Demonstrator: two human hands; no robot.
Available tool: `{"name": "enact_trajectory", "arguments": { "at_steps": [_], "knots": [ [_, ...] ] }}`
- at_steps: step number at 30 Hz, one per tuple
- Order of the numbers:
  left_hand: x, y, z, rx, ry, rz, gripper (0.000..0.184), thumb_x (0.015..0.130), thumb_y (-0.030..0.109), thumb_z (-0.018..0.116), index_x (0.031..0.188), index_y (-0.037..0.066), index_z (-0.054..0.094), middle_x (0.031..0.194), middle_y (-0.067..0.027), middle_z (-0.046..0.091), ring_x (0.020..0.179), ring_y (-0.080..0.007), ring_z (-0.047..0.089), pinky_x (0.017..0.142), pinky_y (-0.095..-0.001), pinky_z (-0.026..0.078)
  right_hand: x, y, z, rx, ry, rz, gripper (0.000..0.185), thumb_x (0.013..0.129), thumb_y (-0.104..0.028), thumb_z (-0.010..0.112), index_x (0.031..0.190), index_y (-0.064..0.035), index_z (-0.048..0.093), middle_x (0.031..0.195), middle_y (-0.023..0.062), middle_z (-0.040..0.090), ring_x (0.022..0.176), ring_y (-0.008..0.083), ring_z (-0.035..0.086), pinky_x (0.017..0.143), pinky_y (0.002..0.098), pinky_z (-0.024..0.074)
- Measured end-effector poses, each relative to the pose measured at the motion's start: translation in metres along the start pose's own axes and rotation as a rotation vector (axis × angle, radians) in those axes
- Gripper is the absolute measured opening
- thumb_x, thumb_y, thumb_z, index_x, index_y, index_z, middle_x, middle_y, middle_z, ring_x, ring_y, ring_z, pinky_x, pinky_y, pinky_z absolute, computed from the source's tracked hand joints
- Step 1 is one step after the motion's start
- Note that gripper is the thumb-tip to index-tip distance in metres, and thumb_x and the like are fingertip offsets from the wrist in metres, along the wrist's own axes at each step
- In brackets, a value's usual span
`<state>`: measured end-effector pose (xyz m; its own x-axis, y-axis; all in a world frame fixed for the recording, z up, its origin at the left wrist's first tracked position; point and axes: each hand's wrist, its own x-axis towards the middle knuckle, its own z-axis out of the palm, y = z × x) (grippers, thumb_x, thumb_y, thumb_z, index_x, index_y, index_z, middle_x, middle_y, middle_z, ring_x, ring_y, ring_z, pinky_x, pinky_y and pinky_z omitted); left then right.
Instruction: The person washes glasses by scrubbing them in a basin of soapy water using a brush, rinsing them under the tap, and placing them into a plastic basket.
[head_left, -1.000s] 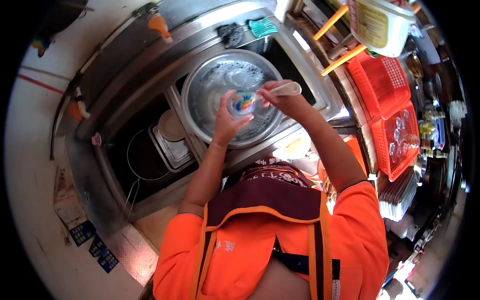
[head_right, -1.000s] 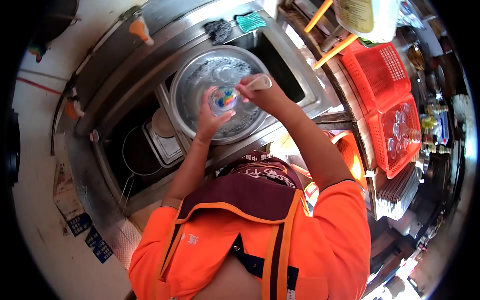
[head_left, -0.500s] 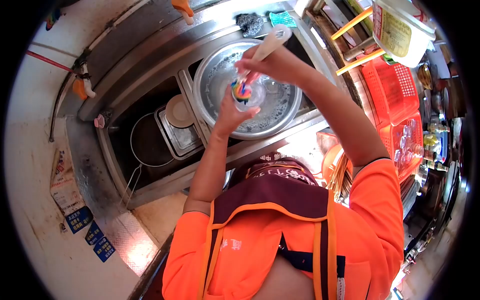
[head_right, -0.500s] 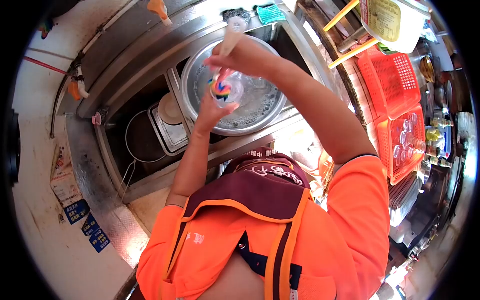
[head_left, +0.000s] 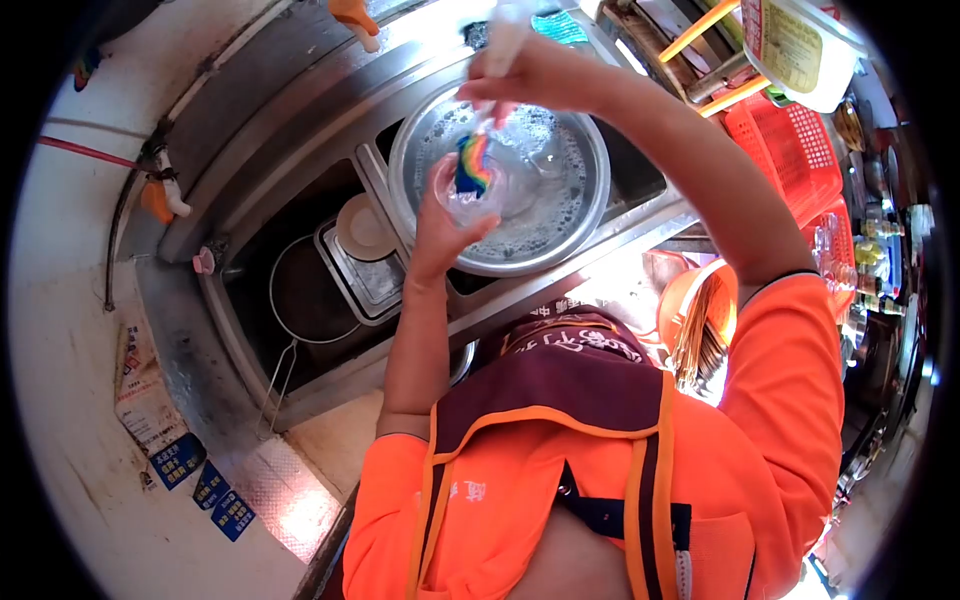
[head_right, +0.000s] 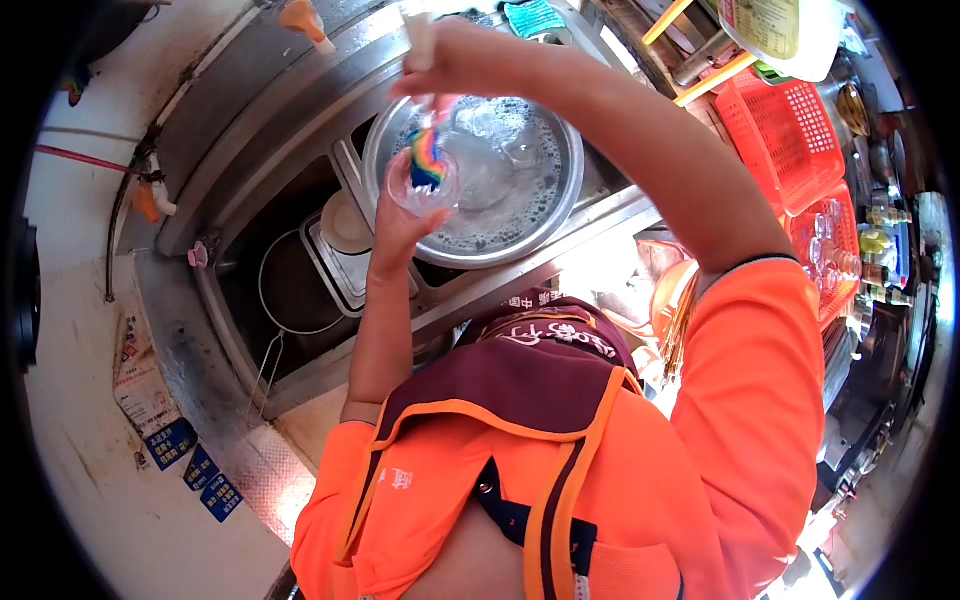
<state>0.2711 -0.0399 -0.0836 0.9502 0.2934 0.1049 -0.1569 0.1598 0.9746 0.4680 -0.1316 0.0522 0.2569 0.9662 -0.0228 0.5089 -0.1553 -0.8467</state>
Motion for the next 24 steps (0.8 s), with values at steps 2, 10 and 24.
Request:
{"name": "enact_trajectory", "arguments": {
  "at_steps": [2,10,24],
  "knots": [
    [0.003,-0.004,-0.008,0.263,0.124,0.115,0.083,0.058,0.013,0.081,0.128,0.004,0.038,0.117,-0.0082,0.048,0.109,-0.0193,0.048,0.096,-0.0318,0.037,-0.019,-0.001,-0.003,0.031,0.001,0.241,0.031,0.092,-0.028,0.055,0.087,0.0019,0.062,0.071,0.0100,0.064,0.063,0.0163,0.067,0.058,0.0255,0.0525],
    [0.006,0.003,0.011,0.457,0.170,0.133,0.079,0.057,0.013,0.080,0.125,0.003,0.040,0.116,-0.0119,0.052,0.105,-0.0219,0.052,0.093,-0.0336,0.041,-0.027,0.012,0.010,-0.252,0.161,0.128,0.032,0.091,-0.030,0.056,0.084,0.0000,0.065,0.064,0.0085,0.064,0.058,0.0143,0.066,0.054,0.0239,0.0525],
    [0.012,0.004,0.015,0.124,-0.099,-0.060,0.084,0.059,0.019,0.082,0.128,0.001,0.038,0.120,-0.0089,0.046,0.111,-0.0182,0.047,0.097,-0.0318,0.037,-0.024,-0.009,-0.012,0.085,-0.001,-0.048,0.029,0.091,-0.026,0.057,0.084,0.0018,0.062,0.073,0.0070,0.064,0.065,0.0145,0.067,0.058,0.0241,0.0528]
  ]
}}
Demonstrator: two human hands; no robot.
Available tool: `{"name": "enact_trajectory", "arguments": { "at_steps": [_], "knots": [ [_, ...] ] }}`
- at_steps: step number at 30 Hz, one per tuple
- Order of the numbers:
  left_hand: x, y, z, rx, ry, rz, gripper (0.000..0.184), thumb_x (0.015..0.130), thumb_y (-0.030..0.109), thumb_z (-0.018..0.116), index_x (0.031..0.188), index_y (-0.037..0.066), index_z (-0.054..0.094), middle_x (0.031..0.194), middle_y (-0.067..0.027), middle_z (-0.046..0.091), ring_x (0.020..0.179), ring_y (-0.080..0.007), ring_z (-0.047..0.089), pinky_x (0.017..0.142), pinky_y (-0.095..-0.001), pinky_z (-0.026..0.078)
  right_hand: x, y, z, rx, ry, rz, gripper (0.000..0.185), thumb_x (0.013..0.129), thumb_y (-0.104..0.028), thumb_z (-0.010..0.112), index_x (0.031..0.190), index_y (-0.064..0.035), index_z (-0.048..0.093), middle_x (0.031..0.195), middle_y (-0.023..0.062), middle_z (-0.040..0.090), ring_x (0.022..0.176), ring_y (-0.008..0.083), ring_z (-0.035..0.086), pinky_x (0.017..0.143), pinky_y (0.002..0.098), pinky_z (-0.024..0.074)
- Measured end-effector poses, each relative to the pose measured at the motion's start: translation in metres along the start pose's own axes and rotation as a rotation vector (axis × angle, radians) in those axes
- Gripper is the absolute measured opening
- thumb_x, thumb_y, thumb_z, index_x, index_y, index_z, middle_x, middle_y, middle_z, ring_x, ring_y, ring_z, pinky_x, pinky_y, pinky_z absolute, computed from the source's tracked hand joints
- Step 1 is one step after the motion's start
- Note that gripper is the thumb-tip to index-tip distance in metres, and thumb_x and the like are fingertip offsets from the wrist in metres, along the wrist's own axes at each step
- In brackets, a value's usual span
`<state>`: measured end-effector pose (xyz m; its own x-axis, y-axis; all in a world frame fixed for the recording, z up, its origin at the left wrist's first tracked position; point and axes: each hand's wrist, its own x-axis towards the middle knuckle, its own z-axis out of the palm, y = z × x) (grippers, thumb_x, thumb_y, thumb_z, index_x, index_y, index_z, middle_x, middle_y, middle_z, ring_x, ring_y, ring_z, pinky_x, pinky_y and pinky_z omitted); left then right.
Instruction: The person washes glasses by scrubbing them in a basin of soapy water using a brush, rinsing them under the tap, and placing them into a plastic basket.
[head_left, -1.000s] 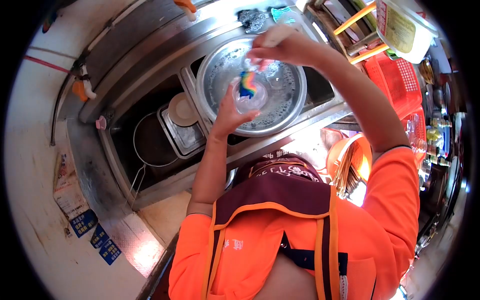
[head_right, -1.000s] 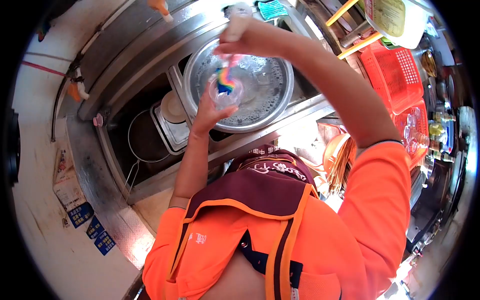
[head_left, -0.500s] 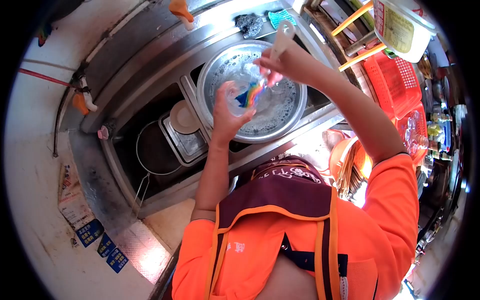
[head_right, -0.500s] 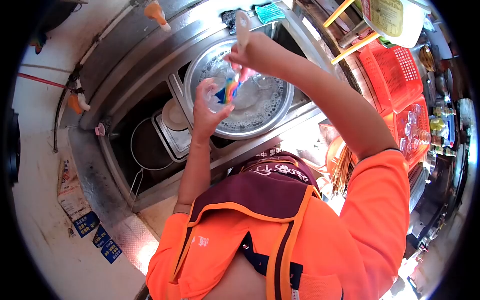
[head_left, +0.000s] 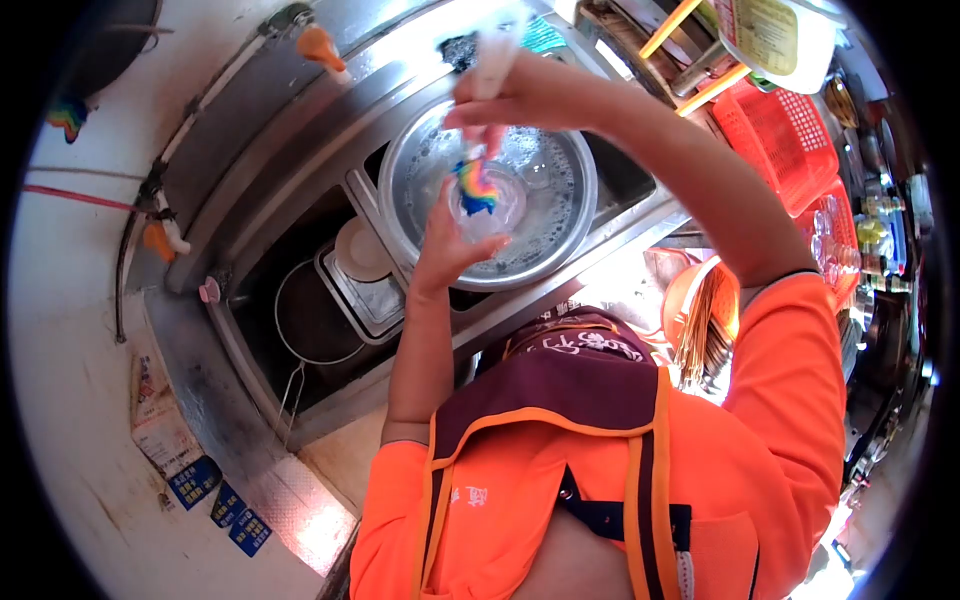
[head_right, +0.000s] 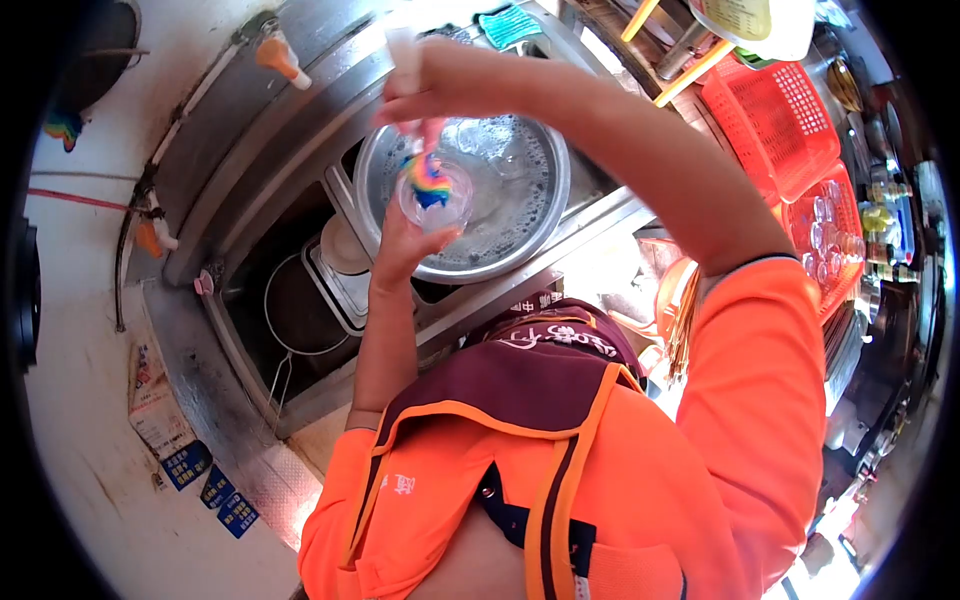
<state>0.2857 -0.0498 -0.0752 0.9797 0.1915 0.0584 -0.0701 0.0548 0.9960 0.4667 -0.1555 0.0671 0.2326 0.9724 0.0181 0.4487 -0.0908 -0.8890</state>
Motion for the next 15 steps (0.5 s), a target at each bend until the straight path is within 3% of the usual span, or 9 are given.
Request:
{"name": "enact_trajectory", "arguments": {
  "at_steps": [2,4,6,8,11,14,15],
  "knots": [
    [0.005,0.013,0.006,-0.041,-0.034,0.004,0.086,0.058,0.017,0.082,0.129,0.001,0.037,0.119,-0.0084,0.046,0.111,-0.0181,0.048,0.097,-0.0312,0.037,0.007,-0.010,0.006,-0.029,-0.020,-0.152,0.029,0.090,-0.026,0.058,0.085,0.0017,0.062,0.072,0.0078,0.063,0.063,0.0135,0.066,0.057,0.0240,0.0506],
    [0.003,0.018,0.007,-0.127,0.032,0.057,0.087,0.057,0.015,0.082,0.130,0.001,0.036,0.117,-0.0079,0.048,0.109,-0.0187,0.049,0.098,-0.0306,0.036,0.006,0.000,-0.001,-0.152,0.046,-0.147,0.029,0.090,-0.027,0.058,0.083,0.0007,0.062,0.072,0.0084,0.063,0.063,0.0134,0.066,0.056,0.0248,0.0497],
    [0.003,0.008,0.000,-0.040,0.125,0.142,0.084,0.057,0.012,0.081,0.129,0.003,0.037,0.115,-0.0086,0.050,0.108,-0.0195,0.050,0.098,-0.0310,0.037,-0.010,0.009,-0.007,-0.063,0.070,0.182,0.030,0.091,-0.028,0.057,0.080,-0.0001,0.060,0.073,0.0091,0.064,0.059,0.0140,0.065,0.053,0.0239,0.0485],
    [0.006,0.005,0.001,0.236,0.228,0.132,0.082,0.057,0.011,0.079,0.127,0.004,0.039,0.115,-0.0094,0.050,0.107,-0.0198,0.051,0.096,-0.0321,0.040,-0.031,0.005,-0.002,-0.019,0.021,0.289,0.032,0.092,-0.029,0.055,0.081,0.0008,0.059,0.073,0.0100,0.064,0.059,0.0154,0.066,0.052,0.0238,0.0491],
    [0.004,0.007,0.010,0.297,0.250,0.096,0.080,0.058,0.013,0.078,0.127,0.005,0.039,0.116,-0.0093,0.049,0.107,-0.0198,0.050,0.095,-0.0327,0.040,-0.052,0.007,0.018,0.298,0.058,0.262,0.033,0.092,-0.029,0.054,0.079,0.0012,0.060,0.067,0.0083,0.064,0.059,0.0164,0.067,0.053,0.0256,0.0529],
    [0.003,0.003,0.009,0.333,0.257,0.142,0.080,0.057,0.013,0.079,0.126,0.005,0.040,0.114,-0.0108,0.051,0.103,-0.0211,0.052,0.093,-0.0333,0.042,-0.041,0.011,0.006,0.018,0.092,0.299,0.032,0.092,-0.029,0.055,0.079,0.0008,0.060,0.067,0.0072,0.064,0.059,0.0154,0.067,0.053,0.0253,0.0534],
    [0.005,0.003,0.009,0.345,0.247,0.177,0.079,0.057,0.014,0.079,0.125,0.005,0.041,0.113,-0.0110,0.051,0.103,-0.0212,0.052,0.093,-0.0334,0.041,-0.032,0.022,0.003,0.052,0.187,0.294,0.033,0.091,-0.030,0.057,0.079,0.0007,0.061,0.068,0.0072,0.064,0.060,0.0145,0.067,0.054,0.0243,0.0534]
  ]
}}
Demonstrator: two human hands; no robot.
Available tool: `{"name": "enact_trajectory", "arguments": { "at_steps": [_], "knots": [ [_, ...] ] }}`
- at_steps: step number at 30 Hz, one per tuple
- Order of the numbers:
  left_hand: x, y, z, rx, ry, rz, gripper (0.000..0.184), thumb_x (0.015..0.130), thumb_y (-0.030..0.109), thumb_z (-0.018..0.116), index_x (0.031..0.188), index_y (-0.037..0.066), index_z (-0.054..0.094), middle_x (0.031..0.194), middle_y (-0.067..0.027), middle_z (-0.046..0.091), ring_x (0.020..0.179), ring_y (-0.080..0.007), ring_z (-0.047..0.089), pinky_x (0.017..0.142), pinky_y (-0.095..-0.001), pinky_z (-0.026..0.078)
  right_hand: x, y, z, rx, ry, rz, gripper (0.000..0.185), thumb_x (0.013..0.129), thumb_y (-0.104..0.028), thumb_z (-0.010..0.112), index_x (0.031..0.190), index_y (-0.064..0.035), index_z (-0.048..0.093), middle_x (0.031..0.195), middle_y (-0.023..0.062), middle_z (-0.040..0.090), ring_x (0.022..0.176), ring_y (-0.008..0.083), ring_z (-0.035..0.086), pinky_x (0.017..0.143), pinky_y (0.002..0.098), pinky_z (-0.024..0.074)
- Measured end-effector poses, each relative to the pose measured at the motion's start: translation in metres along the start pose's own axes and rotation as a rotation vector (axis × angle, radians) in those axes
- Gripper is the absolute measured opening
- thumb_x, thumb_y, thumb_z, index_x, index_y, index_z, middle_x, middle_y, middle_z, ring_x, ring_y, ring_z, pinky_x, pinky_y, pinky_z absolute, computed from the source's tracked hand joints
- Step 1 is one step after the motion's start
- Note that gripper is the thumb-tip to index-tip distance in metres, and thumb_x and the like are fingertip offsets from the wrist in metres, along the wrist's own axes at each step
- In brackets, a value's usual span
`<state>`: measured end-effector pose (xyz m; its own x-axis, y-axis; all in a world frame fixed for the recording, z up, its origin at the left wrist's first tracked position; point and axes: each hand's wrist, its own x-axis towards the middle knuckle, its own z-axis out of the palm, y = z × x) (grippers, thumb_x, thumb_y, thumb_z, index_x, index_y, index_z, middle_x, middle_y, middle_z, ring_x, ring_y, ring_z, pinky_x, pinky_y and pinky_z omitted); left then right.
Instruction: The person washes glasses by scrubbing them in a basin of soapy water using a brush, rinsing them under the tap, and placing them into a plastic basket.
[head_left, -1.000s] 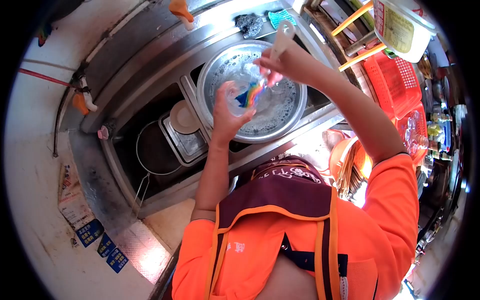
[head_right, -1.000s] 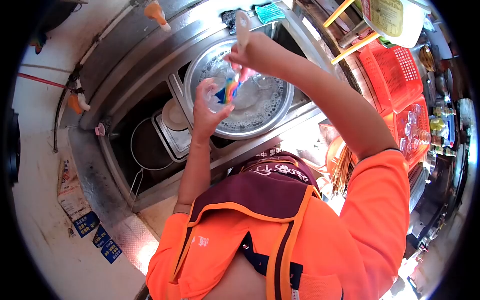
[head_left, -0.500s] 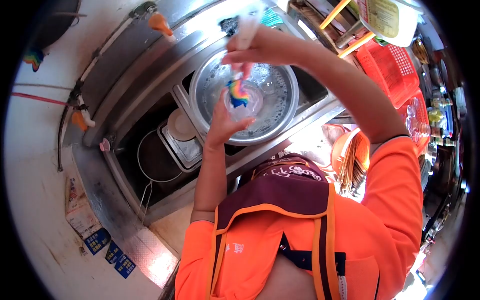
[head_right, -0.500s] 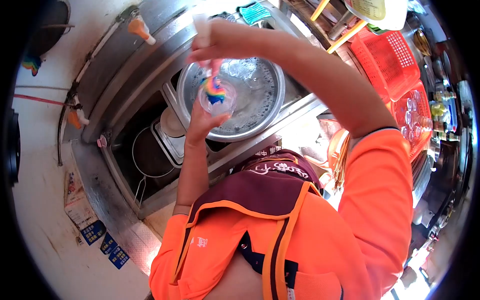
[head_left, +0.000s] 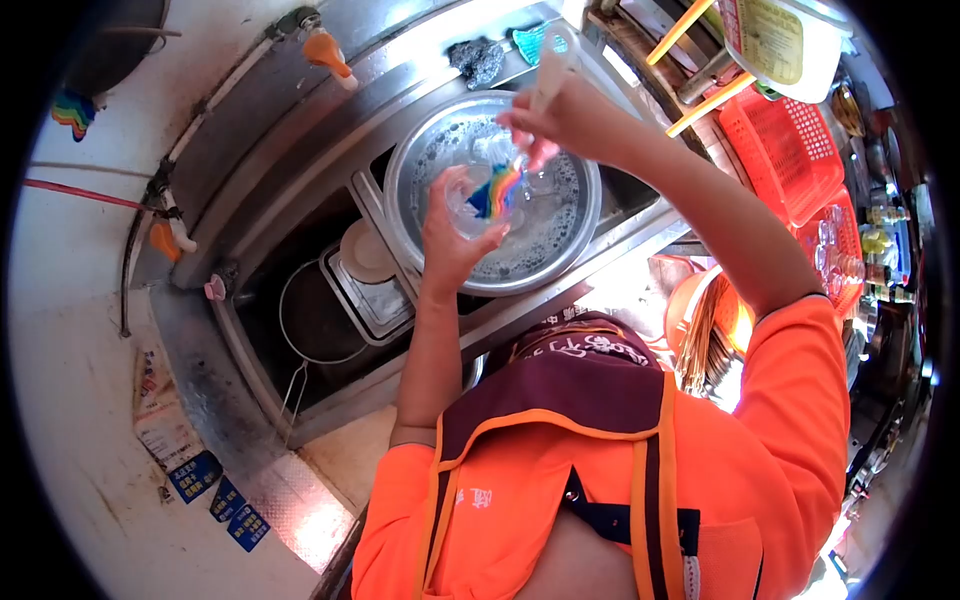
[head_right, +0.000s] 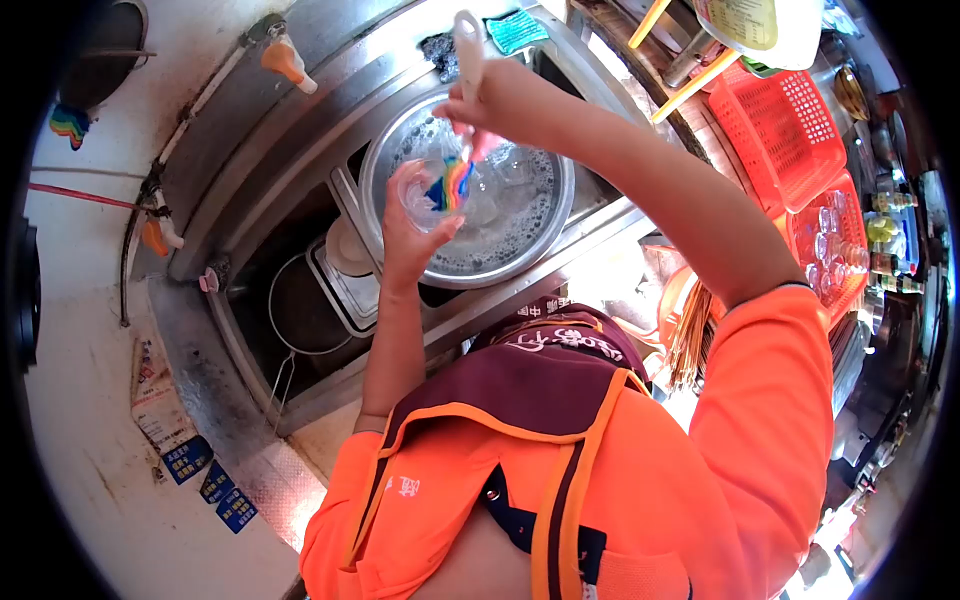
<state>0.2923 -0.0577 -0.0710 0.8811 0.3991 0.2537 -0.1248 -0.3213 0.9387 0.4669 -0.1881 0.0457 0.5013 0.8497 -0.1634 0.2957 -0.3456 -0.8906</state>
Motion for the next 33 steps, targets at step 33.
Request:
{"name": "enact_trajectory", "arguments": {
  "at_steps": [33],
  "knots": [
    [0.012,0.010,0.010,-0.090,-0.022,-0.001,0.078,0.056,0.013,0.080,0.124,0.003,0.042,0.114,-0.0098,0.050,0.105,-0.0199,0.051,0.092,-0.0334,0.041,0.011,-0.011,-0.019,-0.063,0.032,-0.097,0.037,0.091,-0.033,0.056,0.076,0.0003,0.061,0.068,0.0091,0.064,0.058,0.0166,0.067,0.053,0.0245,0.0515]
  ]
}}
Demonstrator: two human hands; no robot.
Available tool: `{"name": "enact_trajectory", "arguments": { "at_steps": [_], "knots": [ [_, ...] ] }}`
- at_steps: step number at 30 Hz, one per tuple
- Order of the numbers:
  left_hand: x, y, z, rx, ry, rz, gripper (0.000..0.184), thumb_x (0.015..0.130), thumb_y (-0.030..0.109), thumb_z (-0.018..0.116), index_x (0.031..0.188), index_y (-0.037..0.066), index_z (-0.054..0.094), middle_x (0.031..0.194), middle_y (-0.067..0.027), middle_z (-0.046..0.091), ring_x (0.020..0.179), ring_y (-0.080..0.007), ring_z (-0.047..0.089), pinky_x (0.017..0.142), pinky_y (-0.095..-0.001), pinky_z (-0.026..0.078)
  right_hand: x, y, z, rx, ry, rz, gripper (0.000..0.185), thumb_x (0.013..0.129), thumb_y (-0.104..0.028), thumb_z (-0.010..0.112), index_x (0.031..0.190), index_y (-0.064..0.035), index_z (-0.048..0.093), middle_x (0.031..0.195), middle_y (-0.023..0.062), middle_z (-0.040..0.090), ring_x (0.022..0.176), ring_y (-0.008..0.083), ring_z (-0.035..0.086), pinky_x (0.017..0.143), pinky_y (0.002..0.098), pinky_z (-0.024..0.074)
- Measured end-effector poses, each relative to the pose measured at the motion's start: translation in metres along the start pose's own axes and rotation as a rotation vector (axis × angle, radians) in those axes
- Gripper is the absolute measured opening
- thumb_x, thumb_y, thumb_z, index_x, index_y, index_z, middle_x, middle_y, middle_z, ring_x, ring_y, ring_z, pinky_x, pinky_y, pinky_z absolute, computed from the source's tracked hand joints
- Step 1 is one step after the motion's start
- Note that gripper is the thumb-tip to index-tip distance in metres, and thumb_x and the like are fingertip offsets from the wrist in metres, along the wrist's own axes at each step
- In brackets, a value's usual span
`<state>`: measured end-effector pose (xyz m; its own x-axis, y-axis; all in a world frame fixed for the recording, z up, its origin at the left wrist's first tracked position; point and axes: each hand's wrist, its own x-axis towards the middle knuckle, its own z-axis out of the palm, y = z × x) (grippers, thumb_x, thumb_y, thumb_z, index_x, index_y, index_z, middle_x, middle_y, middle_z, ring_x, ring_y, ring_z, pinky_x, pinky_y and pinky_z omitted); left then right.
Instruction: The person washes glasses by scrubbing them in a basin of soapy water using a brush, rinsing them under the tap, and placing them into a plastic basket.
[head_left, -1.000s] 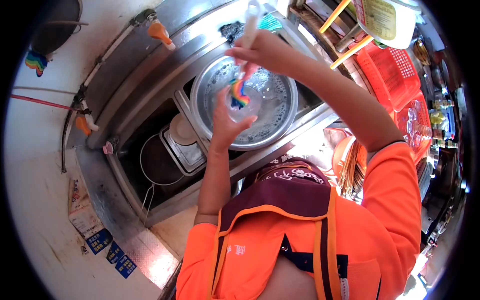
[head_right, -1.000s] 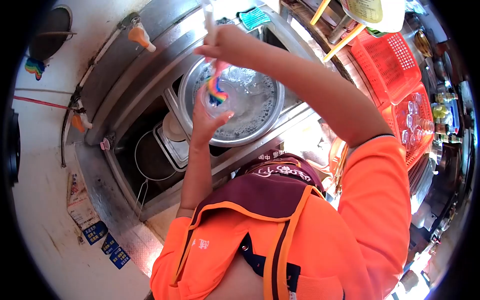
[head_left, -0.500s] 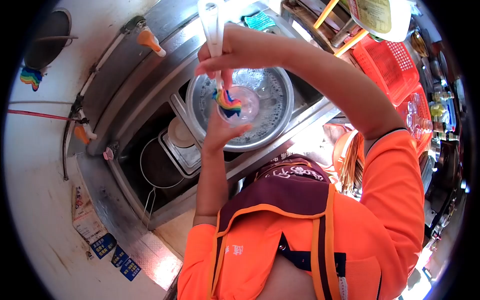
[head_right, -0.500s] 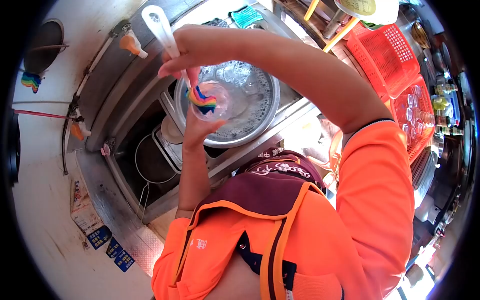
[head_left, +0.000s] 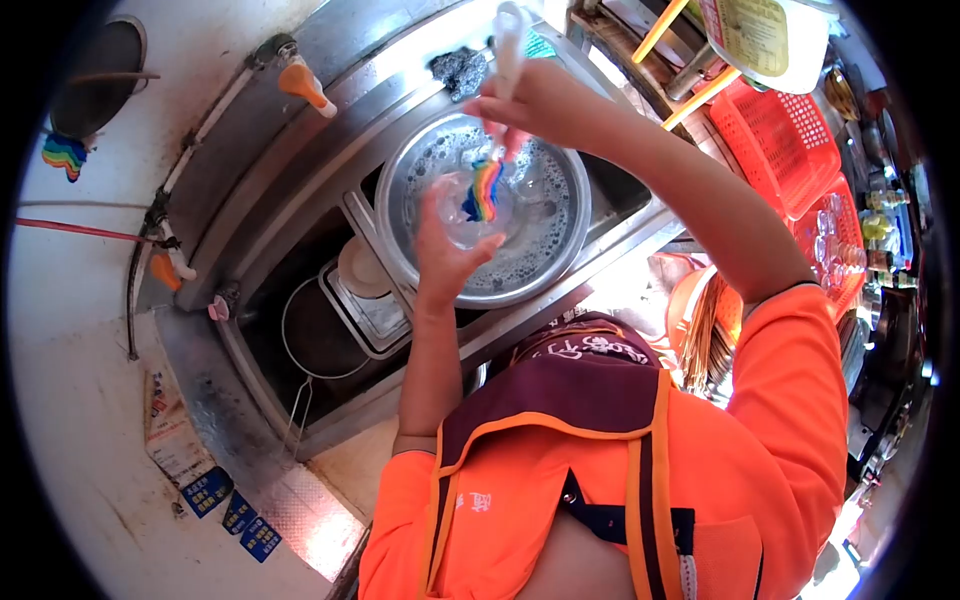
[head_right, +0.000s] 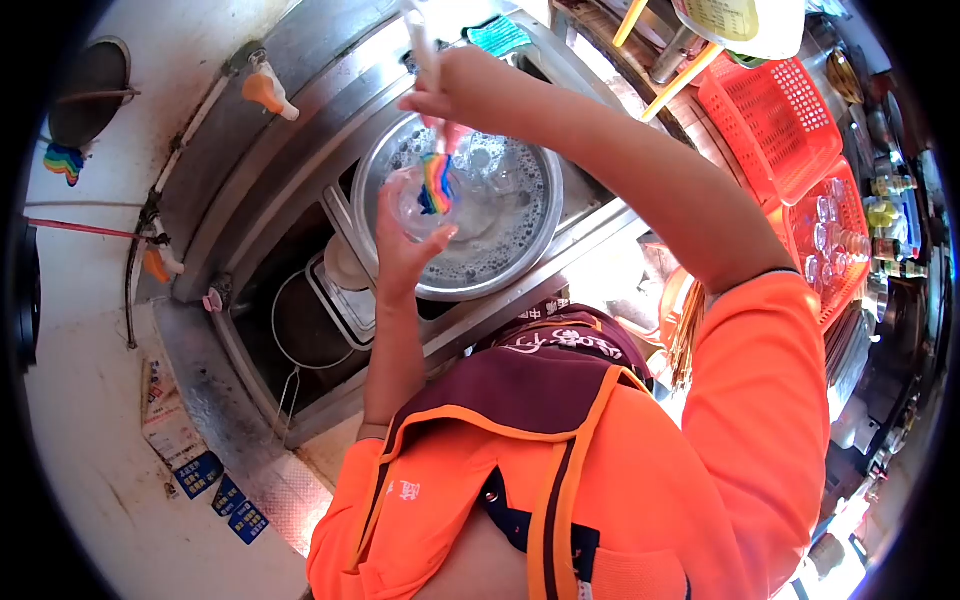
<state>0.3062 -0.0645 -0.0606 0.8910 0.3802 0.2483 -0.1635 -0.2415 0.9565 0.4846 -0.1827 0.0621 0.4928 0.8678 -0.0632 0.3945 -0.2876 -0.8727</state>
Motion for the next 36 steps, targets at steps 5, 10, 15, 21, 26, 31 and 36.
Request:
{"name": "enact_trajectory", "arguments": {
  "at_steps": [5,10,15,21,26,31,36],
  "knots": [
    [-0.005,0.007,0.012,-0.154,-0.112,-0.154,0.080,0.057,0.015,0.081,0.125,0.002,0.042,0.116,-0.0097,0.048,0.107,-0.0186,0.049,0.094,-0.0327,0.040,0.019,-0.026,0.021,0.142,-0.108,-0.101,0.041,0.090,-0.037,0.056,0.075,-0.0003,0.063,0.067,0.0062,0.064,0.056,0.0155,0.066,0.055,0.0238,0.0518],
    [-0.004,0.019,0.000,-0.437,-0.136,-0.190,0.086,0.056,0.011,0.080,0.130,0.003,0.036,0.123,-0.0070,0.043,0.115,-0.0174,0.044,0.099,-0.0322,0.035,-0.003,-0.025,0.002,0.048,-0.381,-0.112,0.039,0.092,-0.036,0.054,0.078,-0.0001,0.062,0.069,0.0050,0.064,0.059,0.0156,0.067,0.057,0.0237,0.0511],
    [-0.003,0.019,-0.005,-0.334,-0.260,-0.175,0.087,0.055,0.014,0.082,0.129,0.003,0.037,0.122,-0.0069,0.044,0.116,-0.0182,0.044,0.100,-0.0325,0.034,0.014,-0.021,0.004,0.000,-0.279,-0.253,0.037,0.092,-0.034,0.053,0.084,0.0007,0.062,0.071,0.0068,0.065,0.056,0.0143,0.065,0.056,0.0240,0.0514],
    [-0.004,0.013,-0.007,-0.400,-0.182,-0.149,0.085,0.057,0.016,0.082,0.129,0.002,0.038,0.121,-0.0076,0.045,0.114,-0.0190,0.045,0.099,-0.0331,0.035,0.023,-0.025,-0.001,-0.184,-0.134,-0.322,0.038,0.091,-0.035,0.054,0.079,0.0005,0.062,0.062,0.0075,0.062,0.054,0.0146,0.064,0.055,0.0249,0.0508],
    [0.000,0.014,-0.007,-0.008,0.017,-0.075,0.076,0.060,0.013,0.077,0.125,0.003,0.039,0.119,-0.0082,0.044,0.114,-0.0188,0.044,0.098,-0.0320,0.037,-0.023,-0.005,0.011,0.166,-0.121,0.124,0.040,0.093,-0.033,0.052,0.074,0.0009,0.059,0.059,0.0065,0.060,0.049,0.0134,0.062,0.047,0.0234,0.0486],
    [-0.007,0.006,-0.005,0.125,0.043,-0.051,0.076,0.060,0.010,0.077,0.126,0.002,0.038,0.120,-0.0088,0.044,0.111,-0.0181,0.045,0.097,-0.0309,0.037,-0.030,0.007,0.018,0.214,0.032,0.108,0.037,0.091,-0.032,0.056,0.075,0.0005,0.059,0.057,0.0059,0.059,0.047,0.0130,0.061,0.045,0.0229,0.0474],
    [-0.006,0.005,0.001,0.015,-0.004,0.000,0.081,0.055,0.011,0.079,0.126,0.004,0.041,0.114,-0.0085,0.050,0.104,-0.0186,0.050,0.092,-0.0310,0.041,0.001,-0.002,0.030,0.117,0.136,-0.023,0.037,0.090,-0.035,0.058,0.078,-0.0001,0.062,0.061,0.0064,0.062,0.049,0.0137,0.062,0.050,0.0240,0.0493]
  ]
}}
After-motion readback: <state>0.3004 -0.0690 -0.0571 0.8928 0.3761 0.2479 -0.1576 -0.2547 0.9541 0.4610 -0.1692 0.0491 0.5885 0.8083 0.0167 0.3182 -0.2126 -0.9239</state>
